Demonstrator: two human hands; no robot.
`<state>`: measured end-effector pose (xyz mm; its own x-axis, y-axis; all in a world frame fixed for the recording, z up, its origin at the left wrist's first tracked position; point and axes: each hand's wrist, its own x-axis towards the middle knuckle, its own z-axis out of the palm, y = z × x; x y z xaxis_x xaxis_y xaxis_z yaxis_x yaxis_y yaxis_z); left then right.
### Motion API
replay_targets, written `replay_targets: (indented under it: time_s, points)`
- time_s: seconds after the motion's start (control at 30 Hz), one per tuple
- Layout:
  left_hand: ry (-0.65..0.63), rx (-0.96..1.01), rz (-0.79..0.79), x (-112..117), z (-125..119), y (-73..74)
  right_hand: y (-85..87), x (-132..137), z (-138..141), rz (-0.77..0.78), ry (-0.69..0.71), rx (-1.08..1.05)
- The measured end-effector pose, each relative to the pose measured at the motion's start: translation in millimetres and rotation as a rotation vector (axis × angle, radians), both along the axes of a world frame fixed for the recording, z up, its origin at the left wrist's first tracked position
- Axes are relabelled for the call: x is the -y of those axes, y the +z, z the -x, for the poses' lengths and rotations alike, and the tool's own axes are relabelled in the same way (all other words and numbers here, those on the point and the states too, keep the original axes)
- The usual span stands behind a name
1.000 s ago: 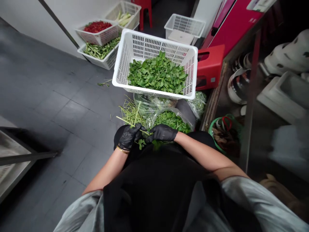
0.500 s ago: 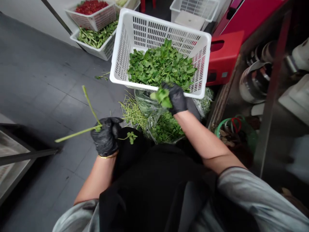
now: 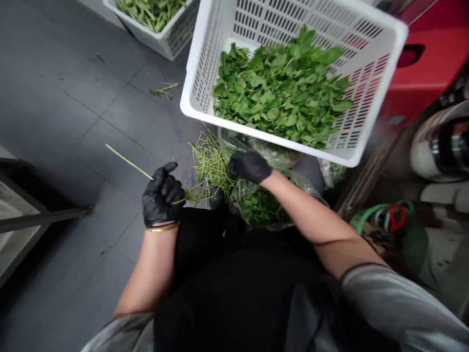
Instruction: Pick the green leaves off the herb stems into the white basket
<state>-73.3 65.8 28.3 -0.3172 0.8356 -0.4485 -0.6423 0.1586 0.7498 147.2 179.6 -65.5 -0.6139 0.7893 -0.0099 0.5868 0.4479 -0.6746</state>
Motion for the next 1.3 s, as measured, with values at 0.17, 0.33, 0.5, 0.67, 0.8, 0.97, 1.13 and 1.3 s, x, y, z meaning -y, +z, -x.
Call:
replay_targets:
  time_s: [0.17,0.33,0.5,0.67,0.8,0.97,1.13,1.3]
  points:
    - [0.105,0.114,0.032,7.4,-2.8,-3.2,-121.4,30.4,85.7,0.424,0.393,0.432]
    - [0.103,0.095,0.079,4.6,0.7,1.1,-168.3,37.6,120.8,0.510,0.415,0.400]
    - [0.087,-0.034,0.158,4.6,-1.0,3.7,-170.9,30.6,112.2,0.551,0.409,0.353]
    - [0.021,-0.011,0.113,7.9,4.3,0.7,-99.9,12.8,52.5,0.671,0.242,-0.059]
    - [-0.130,-0.090,0.121,4.1,-7.3,-2.4,-3.1,25.6,-0.5,0.924,0.063,-0.582]
    - [-0.230,-0.369,0.152,8.3,-53.2,0.6,69.9,72.4,-30.6,1.021,-0.035,-0.794]
    - [-0.311,-0.338,0.056,29.1,-87.2,14.5,87.7,101.8,-54.4,0.979,-0.174,-0.782]
    - [-0.424,-0.308,-0.043,42.5,-104.1,37.0,110.3,116.7,-65.9,0.662,-0.326,-0.788]
